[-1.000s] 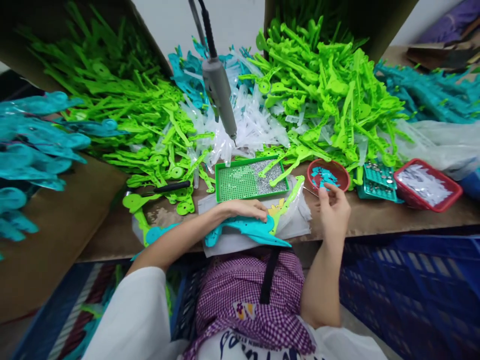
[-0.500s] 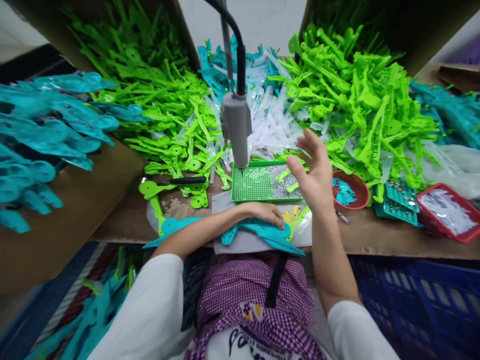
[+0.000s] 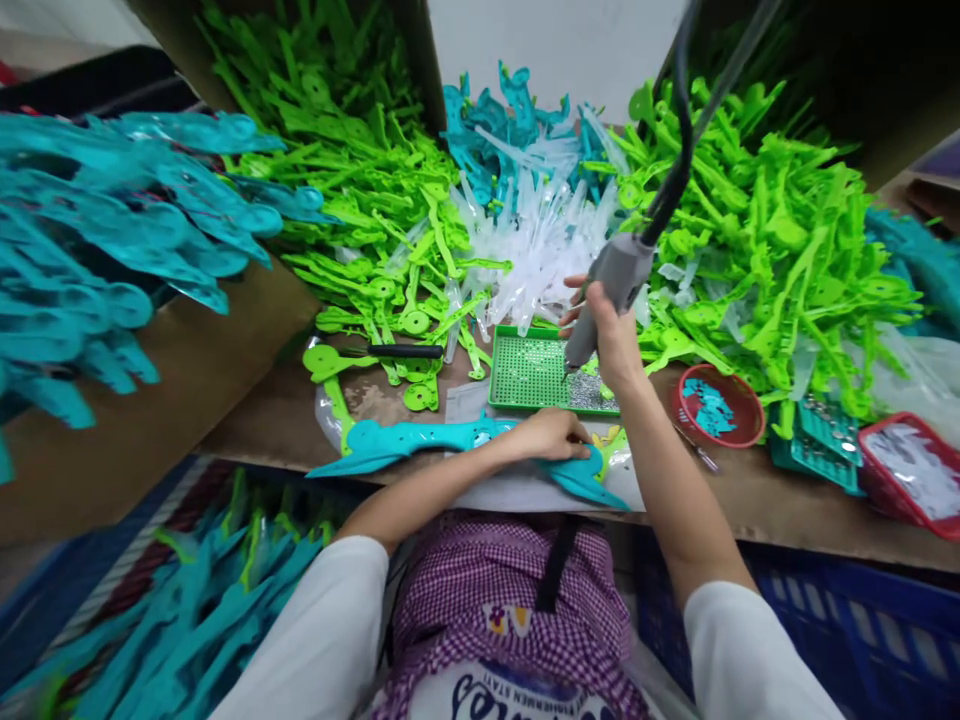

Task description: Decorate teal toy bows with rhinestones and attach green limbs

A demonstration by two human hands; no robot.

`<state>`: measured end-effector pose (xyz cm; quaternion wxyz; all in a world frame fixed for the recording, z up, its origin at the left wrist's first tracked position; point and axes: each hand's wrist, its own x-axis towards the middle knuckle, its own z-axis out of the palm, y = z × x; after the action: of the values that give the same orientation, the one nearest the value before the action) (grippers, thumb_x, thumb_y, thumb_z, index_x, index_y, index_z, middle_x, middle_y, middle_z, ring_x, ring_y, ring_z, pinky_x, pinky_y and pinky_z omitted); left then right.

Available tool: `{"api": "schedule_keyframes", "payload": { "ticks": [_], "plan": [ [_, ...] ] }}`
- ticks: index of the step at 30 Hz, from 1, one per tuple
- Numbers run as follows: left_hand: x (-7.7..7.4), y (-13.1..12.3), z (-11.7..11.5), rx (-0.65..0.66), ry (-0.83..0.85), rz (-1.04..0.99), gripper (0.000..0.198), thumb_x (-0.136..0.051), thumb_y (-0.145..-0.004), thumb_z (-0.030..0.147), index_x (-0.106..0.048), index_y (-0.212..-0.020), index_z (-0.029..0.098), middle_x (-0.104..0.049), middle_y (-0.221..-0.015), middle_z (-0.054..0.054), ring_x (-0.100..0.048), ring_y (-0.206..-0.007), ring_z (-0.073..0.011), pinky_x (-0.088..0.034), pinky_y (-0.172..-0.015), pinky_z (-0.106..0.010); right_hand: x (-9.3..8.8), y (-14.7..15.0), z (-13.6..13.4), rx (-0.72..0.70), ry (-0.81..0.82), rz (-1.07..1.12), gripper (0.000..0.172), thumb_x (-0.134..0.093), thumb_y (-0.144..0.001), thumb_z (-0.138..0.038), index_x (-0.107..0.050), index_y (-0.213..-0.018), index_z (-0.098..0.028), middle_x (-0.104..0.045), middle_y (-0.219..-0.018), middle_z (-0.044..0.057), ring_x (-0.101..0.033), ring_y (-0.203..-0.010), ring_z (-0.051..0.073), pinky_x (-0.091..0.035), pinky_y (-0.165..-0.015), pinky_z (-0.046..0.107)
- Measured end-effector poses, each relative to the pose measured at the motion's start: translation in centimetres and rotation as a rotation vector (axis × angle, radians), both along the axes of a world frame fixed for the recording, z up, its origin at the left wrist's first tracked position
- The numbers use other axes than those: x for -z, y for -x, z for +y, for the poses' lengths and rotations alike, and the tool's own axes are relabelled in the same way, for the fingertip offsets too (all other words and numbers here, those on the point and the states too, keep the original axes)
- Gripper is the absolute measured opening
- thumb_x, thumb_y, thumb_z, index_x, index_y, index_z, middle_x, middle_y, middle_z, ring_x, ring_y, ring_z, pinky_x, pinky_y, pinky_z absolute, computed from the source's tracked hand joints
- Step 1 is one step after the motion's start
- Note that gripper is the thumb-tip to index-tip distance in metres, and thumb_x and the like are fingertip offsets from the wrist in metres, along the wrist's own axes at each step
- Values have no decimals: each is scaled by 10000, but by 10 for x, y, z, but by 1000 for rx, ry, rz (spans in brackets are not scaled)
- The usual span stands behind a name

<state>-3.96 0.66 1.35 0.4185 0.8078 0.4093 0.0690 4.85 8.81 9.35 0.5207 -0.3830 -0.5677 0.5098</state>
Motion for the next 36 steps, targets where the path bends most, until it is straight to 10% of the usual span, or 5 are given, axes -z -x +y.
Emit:
{"api": "schedule_keyframes", "payload": {
  "ticks": [13, 24, 36],
  "plan": [
    [7, 0, 6, -43, 149, -67, 305, -674, -796, 316, -733, -1075, 207, -743, -1039, -30, -669, -943, -186, -458, -783, -230, 37, 10, 34, 266, -44, 48, 655, -353, -730, -829, -570, -786, -213, -480, -469, -59, -528, -391, 107, -381, -384, 243],
    [4, -2, 8, -75, 225, -5, 315, -677, -773, 359, -739, -1058, 239, -744, -995, -9, -658, -878, -187, -455, -716, -230, 56, 19, 43, 209, -55, 190, 616, -401, -712, -817, -559, -717, -221, -470, -456, -54, -504, -373, 108, -361, -361, 253],
    [3, 0, 7, -112, 258, -29, 321, -691, -753, 363, -741, -1043, 234, -740, -907, -4, -638, -800, -164, -410, -633, -220, 30, 13, 40, 260, -8, 99, 758, -268, -637, -925, -555, -795, -242, -428, -458, -62, -492, -389, 110, -390, -409, 268]
  ]
}}
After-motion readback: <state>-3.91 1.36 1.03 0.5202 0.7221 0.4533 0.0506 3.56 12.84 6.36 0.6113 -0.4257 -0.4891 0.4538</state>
